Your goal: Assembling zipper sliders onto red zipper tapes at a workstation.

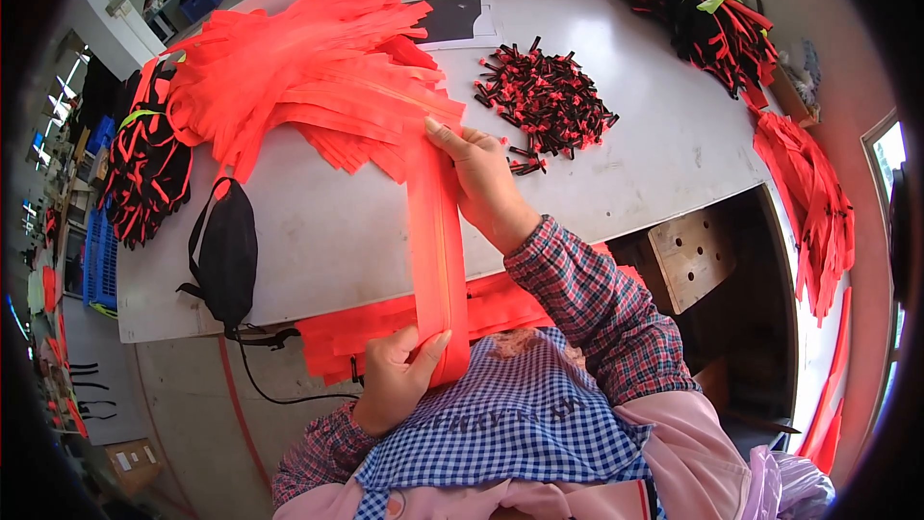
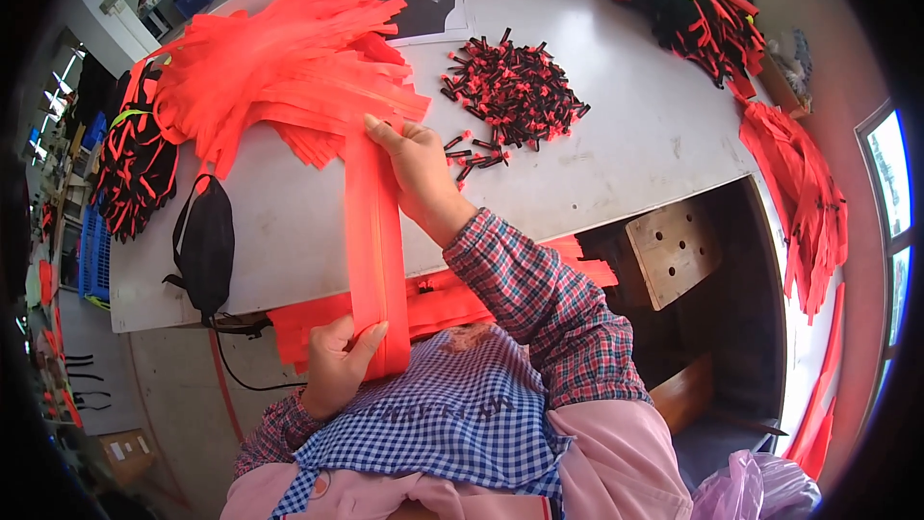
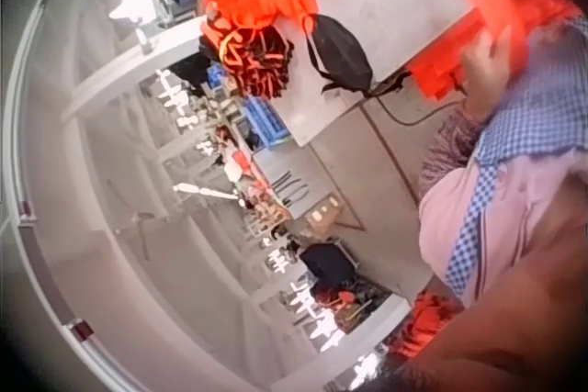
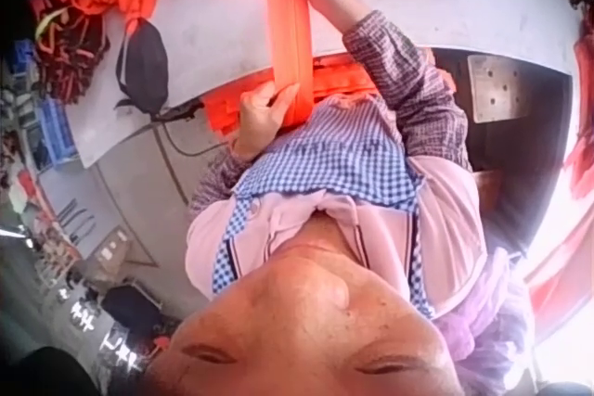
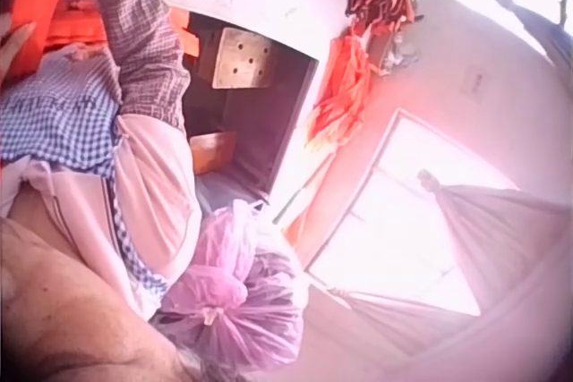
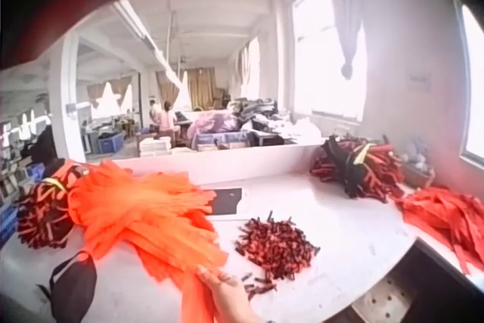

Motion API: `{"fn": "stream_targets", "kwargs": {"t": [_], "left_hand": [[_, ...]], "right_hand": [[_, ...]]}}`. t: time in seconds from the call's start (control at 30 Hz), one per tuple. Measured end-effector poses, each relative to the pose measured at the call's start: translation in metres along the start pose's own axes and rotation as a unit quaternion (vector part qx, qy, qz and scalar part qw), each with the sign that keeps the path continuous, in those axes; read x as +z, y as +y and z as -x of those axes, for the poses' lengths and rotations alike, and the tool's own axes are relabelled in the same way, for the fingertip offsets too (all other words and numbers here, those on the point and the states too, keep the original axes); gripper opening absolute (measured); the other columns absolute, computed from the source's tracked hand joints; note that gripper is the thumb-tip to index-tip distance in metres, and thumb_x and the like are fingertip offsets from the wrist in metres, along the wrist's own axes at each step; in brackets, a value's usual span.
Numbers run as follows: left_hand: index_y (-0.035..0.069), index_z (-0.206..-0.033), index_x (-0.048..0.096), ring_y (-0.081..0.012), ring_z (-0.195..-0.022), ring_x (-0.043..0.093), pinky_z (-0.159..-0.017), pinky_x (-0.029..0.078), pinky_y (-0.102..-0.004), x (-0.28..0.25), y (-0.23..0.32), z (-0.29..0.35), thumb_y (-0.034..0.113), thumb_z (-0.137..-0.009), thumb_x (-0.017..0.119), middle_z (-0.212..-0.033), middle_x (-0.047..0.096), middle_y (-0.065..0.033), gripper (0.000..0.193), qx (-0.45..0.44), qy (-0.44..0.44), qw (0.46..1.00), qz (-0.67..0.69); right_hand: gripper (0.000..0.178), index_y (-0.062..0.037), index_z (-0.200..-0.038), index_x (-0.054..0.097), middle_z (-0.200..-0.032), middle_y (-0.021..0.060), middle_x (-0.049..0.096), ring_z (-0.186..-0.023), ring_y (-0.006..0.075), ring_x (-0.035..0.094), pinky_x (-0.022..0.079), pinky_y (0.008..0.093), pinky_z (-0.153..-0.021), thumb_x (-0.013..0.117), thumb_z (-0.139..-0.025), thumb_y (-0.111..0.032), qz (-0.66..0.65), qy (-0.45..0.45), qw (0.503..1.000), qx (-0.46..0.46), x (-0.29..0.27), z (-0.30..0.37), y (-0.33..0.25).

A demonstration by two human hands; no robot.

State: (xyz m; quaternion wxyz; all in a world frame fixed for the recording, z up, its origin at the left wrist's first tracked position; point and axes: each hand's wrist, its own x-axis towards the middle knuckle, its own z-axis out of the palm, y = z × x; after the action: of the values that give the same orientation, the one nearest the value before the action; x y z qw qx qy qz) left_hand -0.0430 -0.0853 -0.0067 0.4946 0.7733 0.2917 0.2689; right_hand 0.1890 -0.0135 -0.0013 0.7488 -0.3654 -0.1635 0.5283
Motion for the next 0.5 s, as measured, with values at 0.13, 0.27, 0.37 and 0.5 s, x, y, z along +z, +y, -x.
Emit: {"fn": "stream_targets", "kwargs": {"t": [0.13,0.27,0.37,0.5], "left_hand": [[-0.004,-0.094,0.070,-0.0094,-0.058,0.057,-0.054,0.045,-0.0274,-0.001,-0.007,0.004,0.011,-0.095,0.070,-0.068,0.066,-0.0120,0.014,-0.017,0.002,1.000,-0.025],[-0.004,-0.101,0.072,-0.0057,-0.065,0.059,-0.058,0.048,-0.0255,0.002,-0.012,0.015,0.011,-0.095,0.070,-0.072,0.070,-0.0066,0.016,-0.046,-0.011,0.999,0.014],[-0.003,-0.101,0.072,-0.0056,-0.064,0.059,-0.058,0.048,-0.0261,0.007,-0.016,0.020,0.012,-0.095,0.070,-0.072,0.070,-0.0058,0.016,-0.037,-0.032,0.999,-0.003],[-0.002,-0.102,0.073,-0.0054,-0.066,0.061,-0.059,0.049,-0.0268,-0.001,-0.019,0.013,0.014,-0.096,0.070,-0.074,0.071,-0.0051,0.017,-0.055,-0.077,0.995,-0.011]], "right_hand": [[0.023,0.0025,-0.103,0.066,-0.098,0.0083,0.071,-0.079,0.0134,0.069,0.058,0.0299,-0.072,0.070,-0.097,-0.020,0.014,-0.016,1.000,-0.018,0.002,-0.012,-0.001],[0.026,0.0020,-0.105,0.065,-0.102,0.0087,0.071,-0.085,0.0150,0.070,0.059,0.0318,-0.076,0.072,-0.096,-0.021,-0.054,0.062,0.996,-0.042,-0.002,-0.028,-0.012],[0.025,0.0018,-0.109,0.066,-0.105,0.0087,0.071,-0.089,0.0145,0.070,0.059,0.0323,-0.079,0.070,-0.097,-0.020,-0.005,0.008,0.998,-0.065,-0.006,-0.033,-0.015],[0.025,0.0021,-0.110,0.065,-0.103,0.0066,0.071,-0.090,0.0119,0.068,0.058,0.0297,-0.079,0.068,-0.099,-0.020,0.042,-0.042,0.995,-0.081,0.002,-0.032,-0.021]]}}
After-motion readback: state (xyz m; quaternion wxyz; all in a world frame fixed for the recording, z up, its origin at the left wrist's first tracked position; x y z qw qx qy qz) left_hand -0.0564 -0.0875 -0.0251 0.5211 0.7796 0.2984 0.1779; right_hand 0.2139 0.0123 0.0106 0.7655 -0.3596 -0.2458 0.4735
